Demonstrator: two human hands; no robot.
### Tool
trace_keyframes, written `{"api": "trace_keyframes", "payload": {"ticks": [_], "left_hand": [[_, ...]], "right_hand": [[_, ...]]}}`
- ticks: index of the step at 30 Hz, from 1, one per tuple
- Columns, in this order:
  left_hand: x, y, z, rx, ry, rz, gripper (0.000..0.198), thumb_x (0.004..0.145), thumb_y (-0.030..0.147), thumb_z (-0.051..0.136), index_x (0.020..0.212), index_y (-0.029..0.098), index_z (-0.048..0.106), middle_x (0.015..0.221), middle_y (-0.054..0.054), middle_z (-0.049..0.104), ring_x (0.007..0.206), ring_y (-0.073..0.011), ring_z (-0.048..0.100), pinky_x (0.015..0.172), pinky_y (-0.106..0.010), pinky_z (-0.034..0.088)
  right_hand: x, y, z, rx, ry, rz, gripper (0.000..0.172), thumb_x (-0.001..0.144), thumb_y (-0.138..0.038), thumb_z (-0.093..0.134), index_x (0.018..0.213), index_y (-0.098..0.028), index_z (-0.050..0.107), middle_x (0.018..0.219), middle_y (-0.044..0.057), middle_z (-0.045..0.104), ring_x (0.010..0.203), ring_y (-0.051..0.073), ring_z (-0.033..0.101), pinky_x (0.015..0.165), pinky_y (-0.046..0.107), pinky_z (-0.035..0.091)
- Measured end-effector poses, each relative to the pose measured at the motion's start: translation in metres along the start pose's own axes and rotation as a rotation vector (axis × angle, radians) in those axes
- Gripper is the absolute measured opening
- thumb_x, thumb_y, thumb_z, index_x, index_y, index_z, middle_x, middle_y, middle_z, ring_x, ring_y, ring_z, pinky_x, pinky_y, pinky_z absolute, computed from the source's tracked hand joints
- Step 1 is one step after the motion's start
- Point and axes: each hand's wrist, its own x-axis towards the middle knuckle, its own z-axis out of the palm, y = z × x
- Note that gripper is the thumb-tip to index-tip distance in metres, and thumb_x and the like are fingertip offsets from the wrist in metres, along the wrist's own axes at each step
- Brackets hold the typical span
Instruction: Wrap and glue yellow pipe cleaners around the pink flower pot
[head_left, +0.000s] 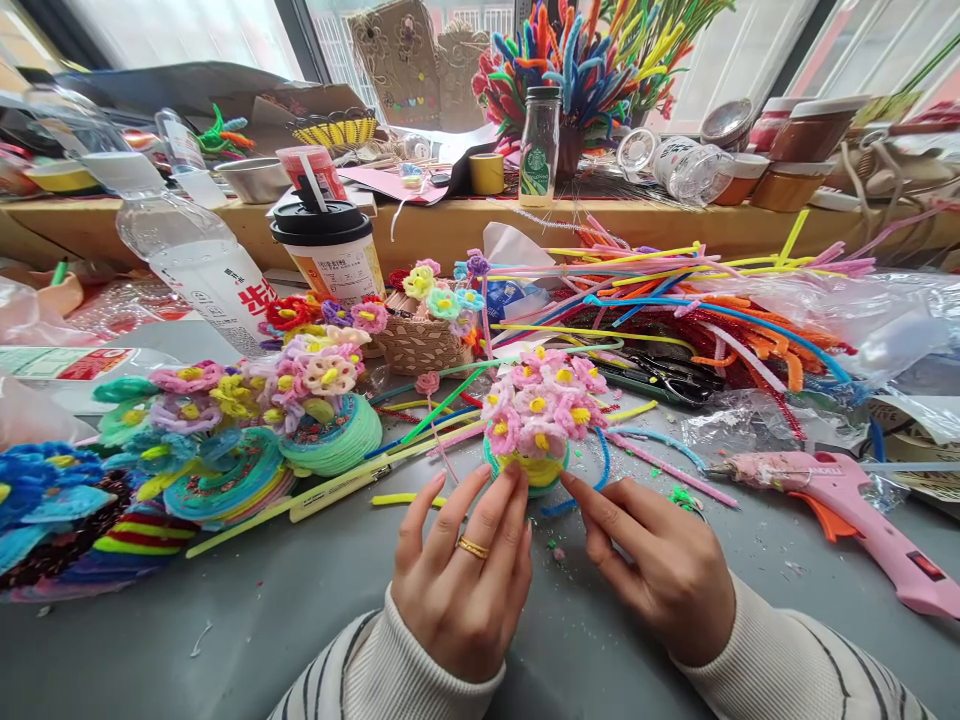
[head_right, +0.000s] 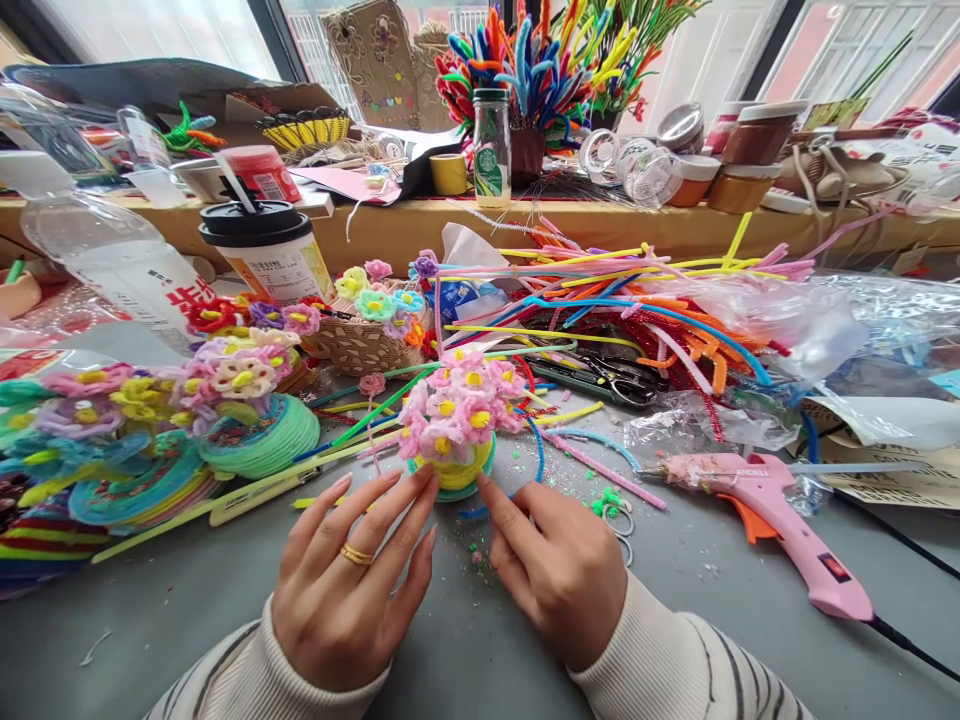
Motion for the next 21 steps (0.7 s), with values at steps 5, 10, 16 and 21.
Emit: {"api": "trace_keyframes", "payload": {"ticks": [5,10,16,21], "left_hand": [[-0.001,-0.0005,0.0017,0.011,-0.003,0.016,0.031,0.068,0.014,0.057,0.099,0.015,0.057,0.095,-0.006,0.064,0.091,-0.0192,0.056,0.089,-0.035,0.035],[-0.0016,-0.0008,0.0009,0.019,0.0,0.012,0.031,0.068,0.014,0.056,0.099,0.017,0.057,0.096,-0.005,0.063,0.091,-0.0186,0.056,0.09,-0.035,0.034],[0.0,0.0003,0.0003,0.006,0.001,0.008,0.029,0.068,0.014,0.057,0.097,0.016,0.058,0.095,-0.005,0.064,0.089,-0.0194,0.057,0.088,-0.036,0.036],[-0.003,-0.0078,-0.0014,-0.073,0.016,-0.078,0.029,0.068,0.014,0.056,0.097,0.016,0.057,0.095,-0.007,0.063,0.089,-0.0197,0.056,0.085,-0.036,0.038]], "right_hand": [[-0.0003,-0.0006,0.0008,0.005,0.013,-0.003,0.036,0.076,-0.014,0.043,0.111,-0.015,0.05,0.065,0.002,0.054,0.058,0.009,0.05,0.053,0.021,0.041],[-0.001,-0.0007,0.0028,-0.015,0.081,-0.014,0.037,0.074,-0.013,0.045,0.111,-0.015,0.05,0.067,0.003,0.054,0.061,0.01,0.05,0.055,0.023,0.041],[0.0015,-0.0021,0.0014,-0.08,-0.019,-0.076,0.046,0.076,-0.018,0.042,0.122,-0.016,0.038,0.064,0.002,0.053,0.056,0.011,0.048,0.052,0.023,0.039],[0.0033,-0.0034,0.0013,-0.13,-0.068,-0.127,0.047,0.078,-0.02,0.039,0.124,-0.014,0.034,0.059,0.001,0.052,0.051,0.011,0.046,0.047,0.024,0.035]]}}
